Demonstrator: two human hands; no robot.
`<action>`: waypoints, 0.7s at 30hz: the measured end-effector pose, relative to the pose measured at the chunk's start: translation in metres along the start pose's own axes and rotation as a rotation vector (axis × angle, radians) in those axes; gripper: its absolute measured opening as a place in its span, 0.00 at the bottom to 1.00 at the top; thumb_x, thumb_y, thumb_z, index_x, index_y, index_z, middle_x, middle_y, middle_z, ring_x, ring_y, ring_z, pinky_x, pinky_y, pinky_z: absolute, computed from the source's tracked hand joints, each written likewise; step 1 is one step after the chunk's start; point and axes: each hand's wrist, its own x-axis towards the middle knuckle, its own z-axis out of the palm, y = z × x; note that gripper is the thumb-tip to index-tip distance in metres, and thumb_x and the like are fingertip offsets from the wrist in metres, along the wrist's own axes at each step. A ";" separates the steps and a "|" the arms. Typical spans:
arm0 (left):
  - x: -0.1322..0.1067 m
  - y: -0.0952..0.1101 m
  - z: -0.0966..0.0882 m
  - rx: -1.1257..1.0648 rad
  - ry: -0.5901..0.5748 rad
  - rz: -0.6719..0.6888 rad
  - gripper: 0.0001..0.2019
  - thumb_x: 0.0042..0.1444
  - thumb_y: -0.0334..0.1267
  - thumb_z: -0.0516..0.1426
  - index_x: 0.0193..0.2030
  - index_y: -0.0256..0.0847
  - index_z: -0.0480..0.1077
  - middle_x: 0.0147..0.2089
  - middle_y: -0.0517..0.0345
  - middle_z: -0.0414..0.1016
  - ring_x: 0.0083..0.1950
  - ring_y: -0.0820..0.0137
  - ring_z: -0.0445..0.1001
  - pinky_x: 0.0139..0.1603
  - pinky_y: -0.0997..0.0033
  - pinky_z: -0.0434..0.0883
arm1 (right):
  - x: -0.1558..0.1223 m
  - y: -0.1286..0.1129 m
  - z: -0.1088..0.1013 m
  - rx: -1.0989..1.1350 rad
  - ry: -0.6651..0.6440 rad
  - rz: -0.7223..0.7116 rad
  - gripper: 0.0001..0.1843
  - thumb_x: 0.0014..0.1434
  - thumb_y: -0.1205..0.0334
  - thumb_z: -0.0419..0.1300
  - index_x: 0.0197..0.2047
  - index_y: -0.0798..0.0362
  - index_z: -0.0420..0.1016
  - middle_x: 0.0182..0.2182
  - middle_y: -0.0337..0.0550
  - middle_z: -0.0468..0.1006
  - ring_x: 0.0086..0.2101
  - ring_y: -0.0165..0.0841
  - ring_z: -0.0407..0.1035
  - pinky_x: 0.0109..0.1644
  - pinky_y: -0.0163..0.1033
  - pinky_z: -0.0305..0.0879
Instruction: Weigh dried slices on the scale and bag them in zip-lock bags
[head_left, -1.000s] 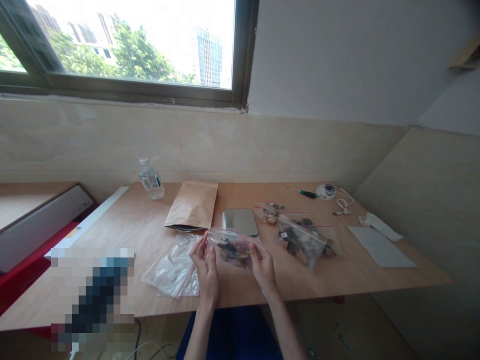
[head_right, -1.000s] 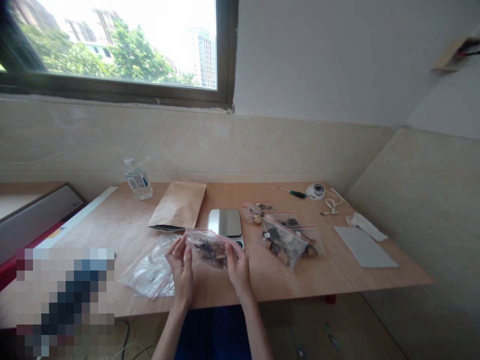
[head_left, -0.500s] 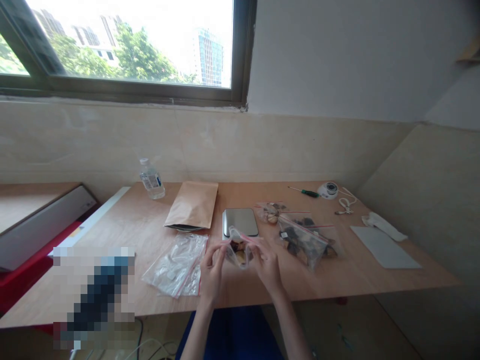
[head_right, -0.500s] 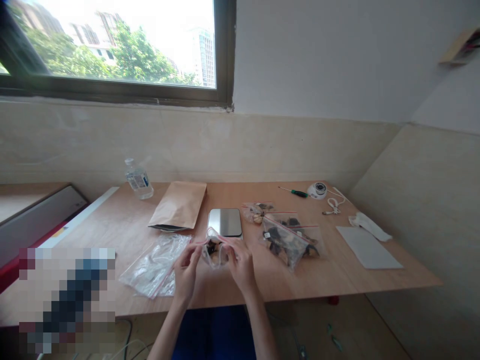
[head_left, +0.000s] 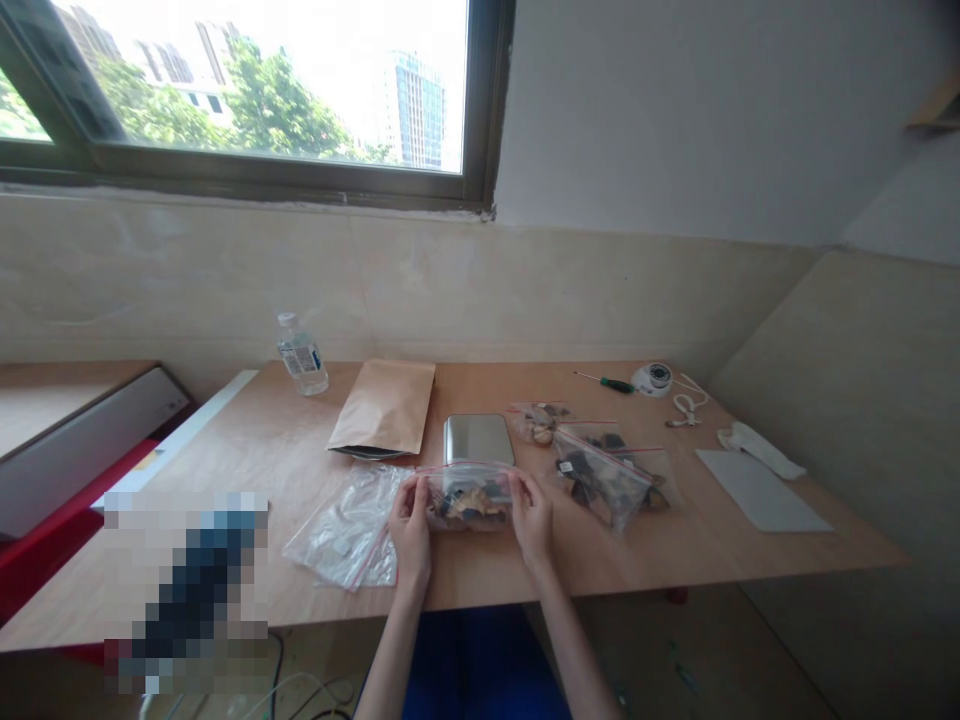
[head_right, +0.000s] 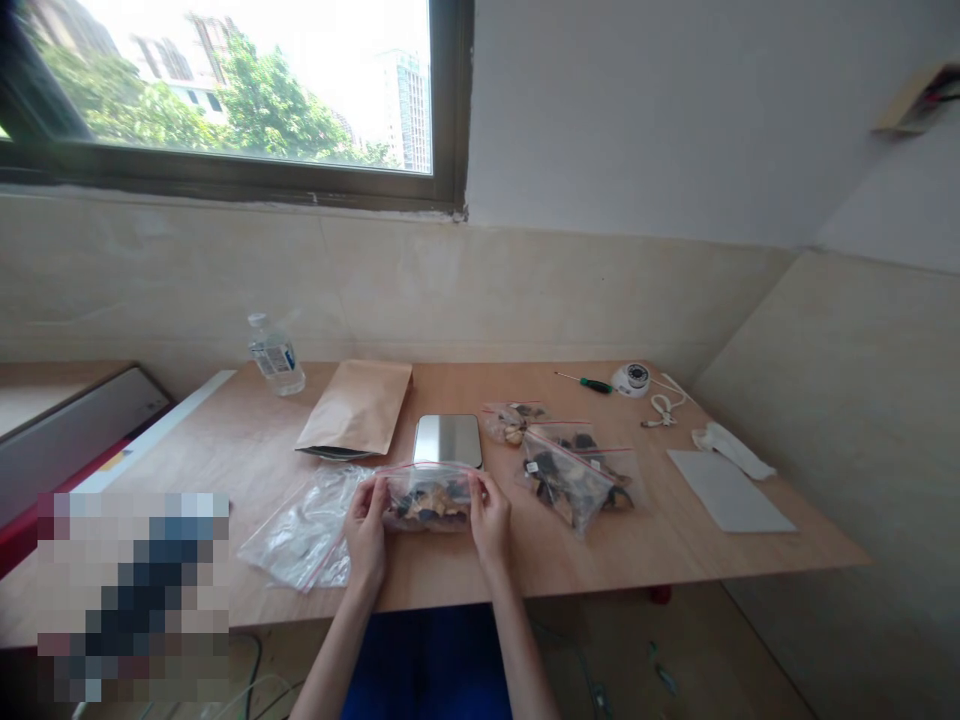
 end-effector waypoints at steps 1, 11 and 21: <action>0.000 -0.001 -0.001 0.003 0.003 -0.001 0.13 0.53 0.47 0.57 0.38 0.38 0.71 0.34 0.60 0.71 0.35 0.73 0.68 0.38 0.76 0.66 | 0.000 0.000 0.000 -0.012 0.031 -0.004 0.18 0.61 0.49 0.51 0.38 0.54 0.74 0.31 0.46 0.79 0.32 0.36 0.74 0.39 0.39 0.70; -0.003 0.006 -0.001 0.047 -0.013 0.022 0.14 0.50 0.47 0.59 0.35 0.36 0.73 0.35 0.55 0.75 0.37 0.69 0.73 0.39 0.72 0.70 | -0.004 -0.001 -0.002 -0.020 0.163 -0.029 0.17 0.62 0.51 0.50 0.39 0.55 0.73 0.32 0.47 0.78 0.30 0.34 0.73 0.36 0.38 0.70; -0.006 0.006 -0.001 0.110 0.025 0.060 0.14 0.50 0.47 0.58 0.35 0.37 0.72 0.34 0.55 0.76 0.37 0.68 0.73 0.40 0.71 0.70 | -0.010 -0.004 -0.007 -0.097 0.131 -0.110 0.14 0.62 0.54 0.50 0.36 0.53 0.71 0.31 0.45 0.77 0.33 0.34 0.73 0.39 0.38 0.69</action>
